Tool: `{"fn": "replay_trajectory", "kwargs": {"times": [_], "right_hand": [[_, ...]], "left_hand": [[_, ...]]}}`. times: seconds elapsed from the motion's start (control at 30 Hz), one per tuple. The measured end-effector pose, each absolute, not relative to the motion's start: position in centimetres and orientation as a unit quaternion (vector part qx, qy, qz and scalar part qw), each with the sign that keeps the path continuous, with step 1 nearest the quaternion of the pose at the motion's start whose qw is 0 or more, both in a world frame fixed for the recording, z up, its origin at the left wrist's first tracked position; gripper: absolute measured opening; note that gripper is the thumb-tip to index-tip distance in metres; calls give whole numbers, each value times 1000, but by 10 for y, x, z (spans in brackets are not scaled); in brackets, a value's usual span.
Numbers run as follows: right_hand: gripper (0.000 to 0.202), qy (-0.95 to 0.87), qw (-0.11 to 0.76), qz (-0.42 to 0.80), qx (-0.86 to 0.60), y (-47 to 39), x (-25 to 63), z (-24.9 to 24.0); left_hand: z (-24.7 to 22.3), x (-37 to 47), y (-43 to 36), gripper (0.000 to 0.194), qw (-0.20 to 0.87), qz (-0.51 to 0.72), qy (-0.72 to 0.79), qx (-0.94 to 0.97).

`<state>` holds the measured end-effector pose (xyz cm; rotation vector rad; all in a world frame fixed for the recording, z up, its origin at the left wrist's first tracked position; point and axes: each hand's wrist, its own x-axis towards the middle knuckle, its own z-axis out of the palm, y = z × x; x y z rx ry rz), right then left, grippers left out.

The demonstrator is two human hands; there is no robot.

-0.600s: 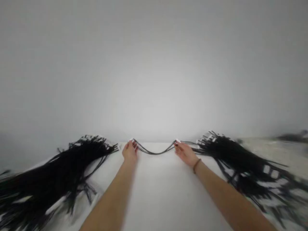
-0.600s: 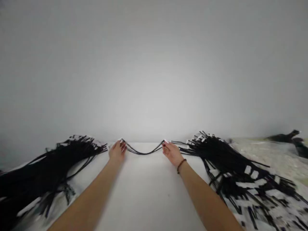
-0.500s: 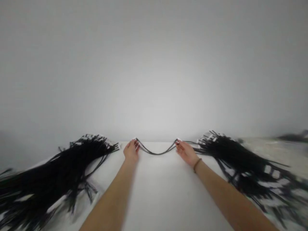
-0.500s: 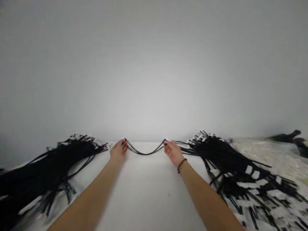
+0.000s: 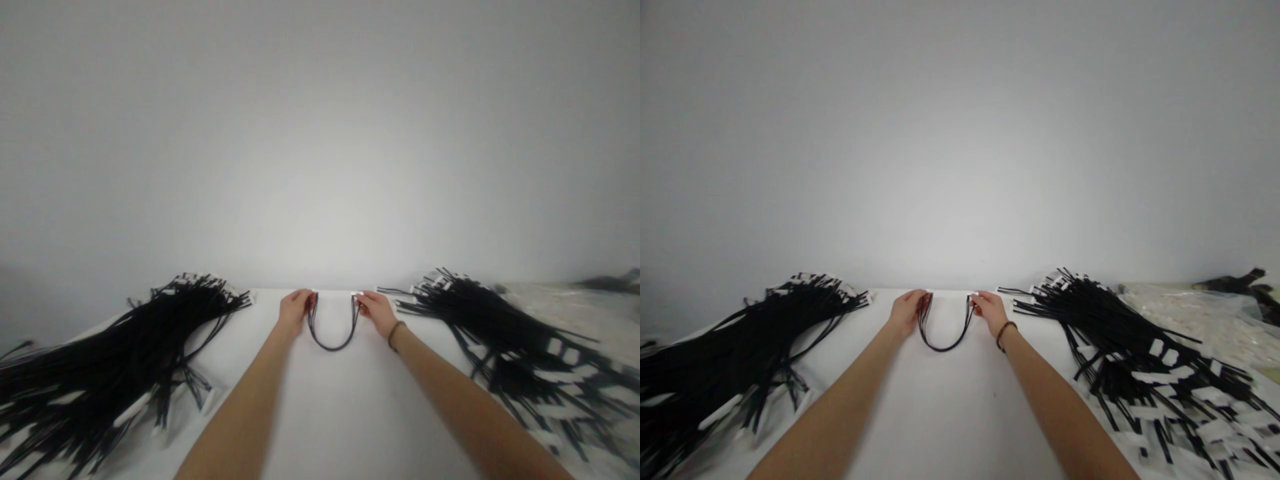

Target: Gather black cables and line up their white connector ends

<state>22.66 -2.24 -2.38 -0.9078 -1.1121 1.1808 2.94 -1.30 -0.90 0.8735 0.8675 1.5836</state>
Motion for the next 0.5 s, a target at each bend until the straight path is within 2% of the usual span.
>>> {"fn": "replay_trajectory", "kwargs": {"times": [0.23, 0.5], "right_hand": [[21, -531, 555, 513, -383, -18, 214, -20], [19, -518, 541, 551, -368, -22, 217, -16]], "left_hand": [[-19, 65, -17, 22, 489, 628, 376, 473], [-10, 65, -18, 19, 484, 597, 456, 448]]}}
